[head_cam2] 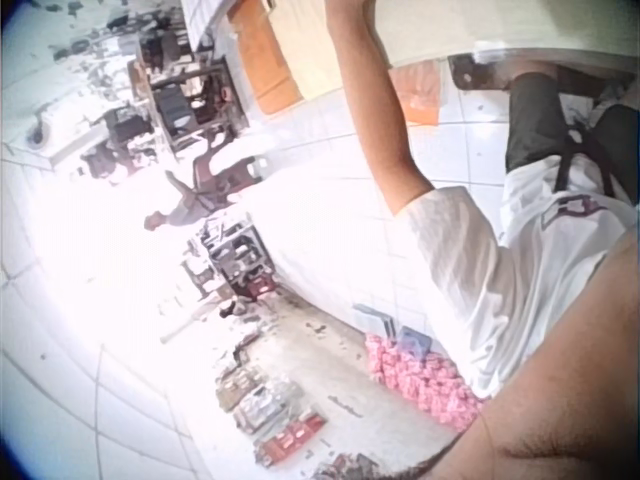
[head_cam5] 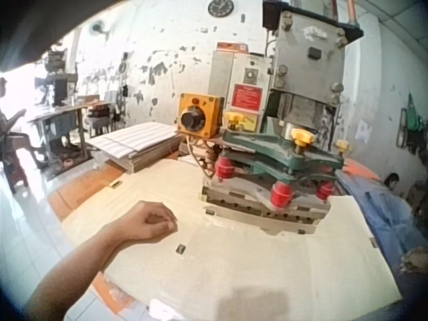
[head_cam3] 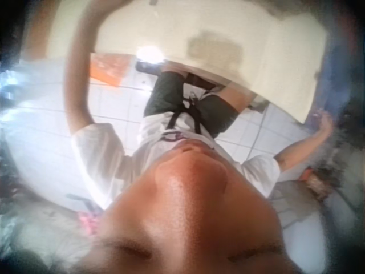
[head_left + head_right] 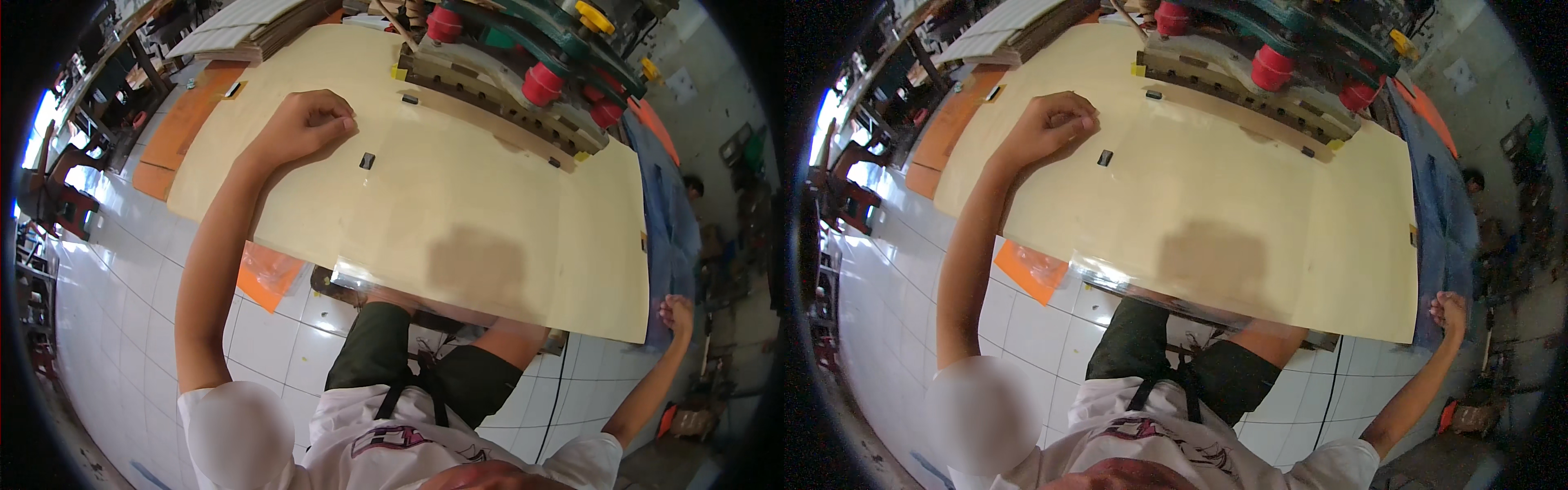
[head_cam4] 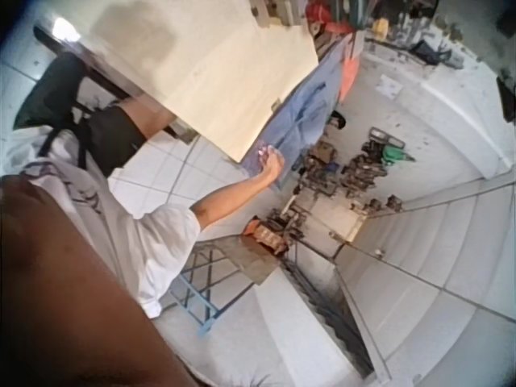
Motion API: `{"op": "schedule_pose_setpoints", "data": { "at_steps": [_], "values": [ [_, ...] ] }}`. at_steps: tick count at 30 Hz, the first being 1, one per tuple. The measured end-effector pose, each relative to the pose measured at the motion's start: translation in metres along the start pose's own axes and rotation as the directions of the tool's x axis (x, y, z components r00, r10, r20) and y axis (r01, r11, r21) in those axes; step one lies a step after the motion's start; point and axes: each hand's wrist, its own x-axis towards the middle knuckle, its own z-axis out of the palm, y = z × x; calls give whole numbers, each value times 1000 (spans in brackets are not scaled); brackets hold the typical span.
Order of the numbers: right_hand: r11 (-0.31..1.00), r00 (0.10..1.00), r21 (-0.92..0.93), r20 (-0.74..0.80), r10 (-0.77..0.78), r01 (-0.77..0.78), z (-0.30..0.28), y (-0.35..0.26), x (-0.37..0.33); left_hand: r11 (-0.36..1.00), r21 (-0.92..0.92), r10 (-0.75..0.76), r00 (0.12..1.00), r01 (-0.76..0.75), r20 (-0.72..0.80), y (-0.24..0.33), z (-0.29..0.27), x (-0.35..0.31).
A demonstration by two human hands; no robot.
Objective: The person places clear plastic bags one by one onto a machine platform and lowers a manual sealing bar to seal them.
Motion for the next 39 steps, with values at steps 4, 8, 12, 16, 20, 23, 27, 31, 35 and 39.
{"op": "schedule_pose_setpoints", "data": {
  "at_steps": [4, 8, 12, 16, 20, 23, 27, 31, 35, 39],
  "values": [
    [990, 993, 77, 21, -119, 117, -20, -8, -1, 999, 30, -22, 999, 20, 37, 0, -3, 1],
    [944, 948, -91, -2, -319, 318, -31, -49, 0, 996, 80, -45, 998, 42, 39, 5, -10, -2],
    [811, 816, 89, -38, -577, 578, -130, -36, 102, 1000, 9, -26, 999, 26, 19, 1, 10, 7],
    [689, 700, 209, -421, -576, 694, -76, -113, 52, 996, -17, -92, 995, 93, 35, 2, -1, 2],
    [821, 817, 153, -300, -492, 551, -55, -167, 5, 1000, -21, -24, 999, 23, -35, -1, 0, 1],
    [746, 825, 355, -278, -492, 564, -50, -179, -1, 988, 120, 101, 993, -94, -54, 6, 4, 2],
    [716, 821, 422, -147, -551, 556, -33, -178, 15, 794, 445, 494, 866, -413, -79, 48, 8, -1],
    [613, 623, 136, -54, -780, 779, -13, -184, -17, 661, 341, 696, 716, -668, 54, 124, 50, 10],
    [399, 407, -267, -26, -913, 877, 22, -200, -80, 676, 64, 718, 676, -734, 166, 189, 138, 47],
    [411, 442, -409, -20, -897, 815, 50, -213, -138, 790, -50, 609, 771, -611, 187, 237, 229, 102]
  ]
}}
